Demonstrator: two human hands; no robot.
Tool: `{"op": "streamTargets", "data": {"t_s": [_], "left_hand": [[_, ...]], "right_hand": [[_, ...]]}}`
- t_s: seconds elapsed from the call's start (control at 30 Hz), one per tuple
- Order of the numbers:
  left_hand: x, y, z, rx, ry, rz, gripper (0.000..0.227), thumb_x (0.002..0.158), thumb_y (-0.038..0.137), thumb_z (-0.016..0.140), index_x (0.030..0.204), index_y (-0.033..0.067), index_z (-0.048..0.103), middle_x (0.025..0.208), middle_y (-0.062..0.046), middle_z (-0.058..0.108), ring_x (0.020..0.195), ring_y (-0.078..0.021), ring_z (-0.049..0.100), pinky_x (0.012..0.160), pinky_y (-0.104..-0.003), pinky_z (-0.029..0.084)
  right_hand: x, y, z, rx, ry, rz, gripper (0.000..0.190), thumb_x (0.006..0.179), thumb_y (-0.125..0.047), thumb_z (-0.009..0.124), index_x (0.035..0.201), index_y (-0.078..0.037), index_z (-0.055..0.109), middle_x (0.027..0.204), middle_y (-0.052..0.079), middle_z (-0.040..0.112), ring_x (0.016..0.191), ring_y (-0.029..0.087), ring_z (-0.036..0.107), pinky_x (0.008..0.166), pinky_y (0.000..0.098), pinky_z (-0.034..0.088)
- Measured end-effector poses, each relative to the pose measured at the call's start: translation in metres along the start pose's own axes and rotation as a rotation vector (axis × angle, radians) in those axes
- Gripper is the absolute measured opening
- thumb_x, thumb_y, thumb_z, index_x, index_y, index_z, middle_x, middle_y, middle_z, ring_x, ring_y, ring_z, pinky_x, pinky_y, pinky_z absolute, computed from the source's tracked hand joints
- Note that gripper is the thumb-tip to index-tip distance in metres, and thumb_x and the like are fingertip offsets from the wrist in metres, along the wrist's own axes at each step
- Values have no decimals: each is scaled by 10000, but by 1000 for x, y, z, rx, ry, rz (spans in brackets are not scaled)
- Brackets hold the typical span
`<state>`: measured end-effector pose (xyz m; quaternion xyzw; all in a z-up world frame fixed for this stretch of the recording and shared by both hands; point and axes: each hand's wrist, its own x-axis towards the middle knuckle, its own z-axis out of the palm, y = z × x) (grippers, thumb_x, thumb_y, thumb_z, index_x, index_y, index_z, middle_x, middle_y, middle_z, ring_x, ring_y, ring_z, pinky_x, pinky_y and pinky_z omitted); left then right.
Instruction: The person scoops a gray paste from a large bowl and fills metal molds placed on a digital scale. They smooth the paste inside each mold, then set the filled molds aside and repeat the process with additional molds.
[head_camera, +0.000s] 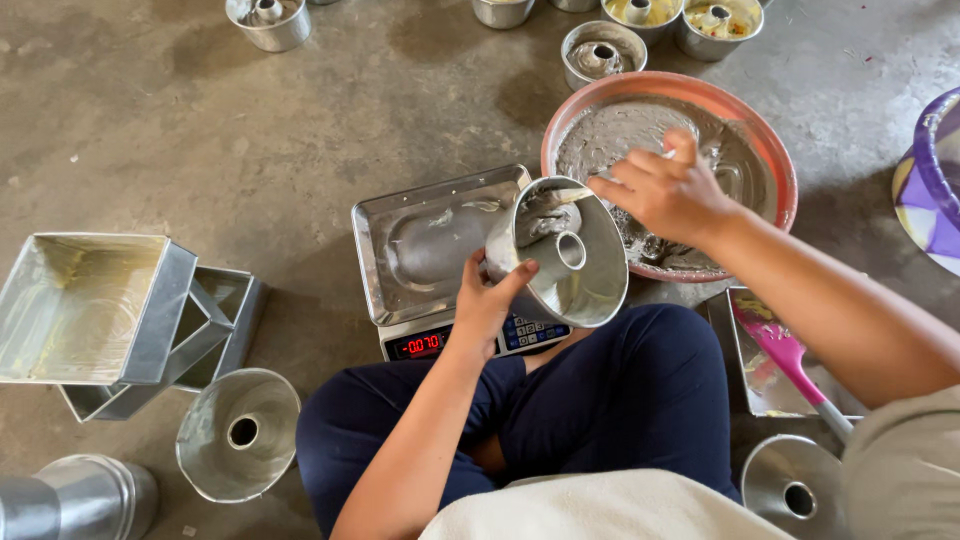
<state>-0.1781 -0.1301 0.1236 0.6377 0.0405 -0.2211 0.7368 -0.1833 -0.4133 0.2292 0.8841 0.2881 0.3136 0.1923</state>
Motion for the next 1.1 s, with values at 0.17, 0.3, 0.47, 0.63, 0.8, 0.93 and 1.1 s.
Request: {"op": "streamTargets", "data": {"t_s": [0.17, 0.3, 0.47, 0.63, 0.8, 0.93, 1.1], "left_hand": [[15, -17, -12, -122, -56, -195, 1062, 681, 478, 808, 1515, 111, 263, 1434, -181, 477, 1268, -330, 541, 971, -509, 523], [30, -44, -41, -420, -162, -255, 968, 713, 528, 765, 1484, 92, 373, 1468, -160, 480, 1290, -361, 524, 1046, -514, 459], [32, -80, -77, -612, -133, -256, 872, 794, 526, 747, 1453, 57, 424, 1419, -204, 529, 1289, -343, 539, 1090, -463, 448], [23, -81, -106, -608, -68, -201, 769, 828, 496, 736, 1404, 61, 472, 1372, -146, 542, 1247, -288, 549, 1073, -442, 459], [15, -72, -111, -593, -7, -205, 704, 811, 452, 729, 1368, 94, 493, 1370, -113, 552, 1226, -301, 576, 1046, -460, 487], [12, -67, -108, -592, 15, -201, 705, 820, 420, 749, 1376, 74, 489, 1348, -115, 546, 1211, -330, 567, 1043, -487, 501], [16, -71, -101, -521, 17, -239, 686, 770, 376, 759, 1357, 148, 487, 1327, -68, 559, 1162, -320, 584, 1030, -458, 504]], "right_hand": [[-27, -10, 11, 264, 1, 468, 82, 1072, -274, 732, 1050, -290, 810, 892, -50, 736, 828, 131, 614, 967, 471, 334], [-83, 17, 35, 902, -44, 1302, 126, 975, -377, 701, 1096, -382, 736, 957, -103, 723, 784, 89, 624, 835, 484, 452], [-186, 15, 108, 281, -759, 839, 146, 896, -320, 727, 968, -265, 841, 872, 22, 799, 885, 260, 675, 1026, 501, 328], [-249, 21, 171, 159, -714, 795, 193, 1055, -280, 605, 1097, -280, 794, 1077, 41, 772, 1065, 247, 671, 1100, 470, 343], [-232, 15, 187, 237, -954, 907, 264, 1017, -251, 580, 1140, -312, 805, 1175, 57, 759, 1144, 269, 676, 1224, 644, 165], [-211, -3, 187, 485, -1082, 1026, 294, 962, -401, 676, 1200, -260, 775, 1116, 48, 735, 1089, 280, 631, 1080, 659, 271], [-203, -20, 194, 1248, -665, 1597, 344, 943, -299, 793, 1188, -57, 803, 805, 81, 667, 668, 141, 507, 629, 335, 418]]}}
